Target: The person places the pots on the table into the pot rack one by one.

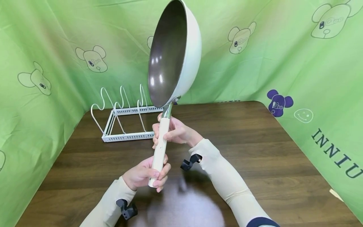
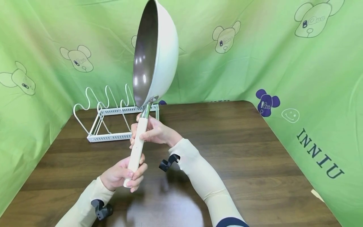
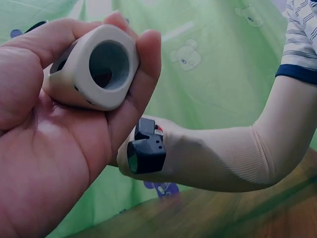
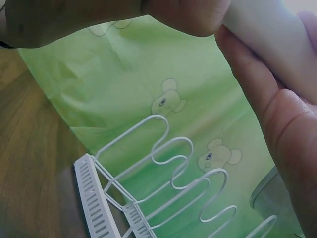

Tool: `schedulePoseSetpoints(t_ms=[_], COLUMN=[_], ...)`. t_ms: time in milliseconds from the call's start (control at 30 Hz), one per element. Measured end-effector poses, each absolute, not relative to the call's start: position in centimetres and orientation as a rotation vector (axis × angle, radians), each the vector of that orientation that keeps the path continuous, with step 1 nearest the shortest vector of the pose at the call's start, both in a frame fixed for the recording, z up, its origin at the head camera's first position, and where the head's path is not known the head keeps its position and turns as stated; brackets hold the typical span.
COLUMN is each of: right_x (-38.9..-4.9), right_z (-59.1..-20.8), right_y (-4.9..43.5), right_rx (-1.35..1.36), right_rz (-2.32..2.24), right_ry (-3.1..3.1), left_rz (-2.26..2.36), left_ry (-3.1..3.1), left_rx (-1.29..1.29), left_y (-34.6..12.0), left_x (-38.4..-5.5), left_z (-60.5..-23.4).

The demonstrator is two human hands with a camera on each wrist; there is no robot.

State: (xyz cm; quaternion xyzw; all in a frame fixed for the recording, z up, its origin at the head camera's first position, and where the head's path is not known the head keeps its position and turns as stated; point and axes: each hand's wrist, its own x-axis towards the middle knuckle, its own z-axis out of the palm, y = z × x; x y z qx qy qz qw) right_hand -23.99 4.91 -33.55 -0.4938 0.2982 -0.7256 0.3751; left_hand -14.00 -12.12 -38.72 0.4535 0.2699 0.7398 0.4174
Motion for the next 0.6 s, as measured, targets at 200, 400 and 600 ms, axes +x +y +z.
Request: schedulePoseSetpoints(t_ms=[200,400,600], right_x=[-23.8,-23.4,-23.2], right_z=[-33.6,-33.6,-33.8], right_y=[4.2,3.4,2.7], right_rx=[-1.242,-1.216,-1.160], right_rz=[-1.866,-1.865,-1.859], right_ry=[0.820,0.860,0.884], left_rz=[1.836,1.799,1.782], left_ry=[0.648,0.601,0.580], left_rx=[1.158,1.176,1.212], left_y=[-12.9,-13.8,-14.5], left_x=[-14.3,-14.6,-14.9], left_z=[-39.1,-39.7,-40.1])
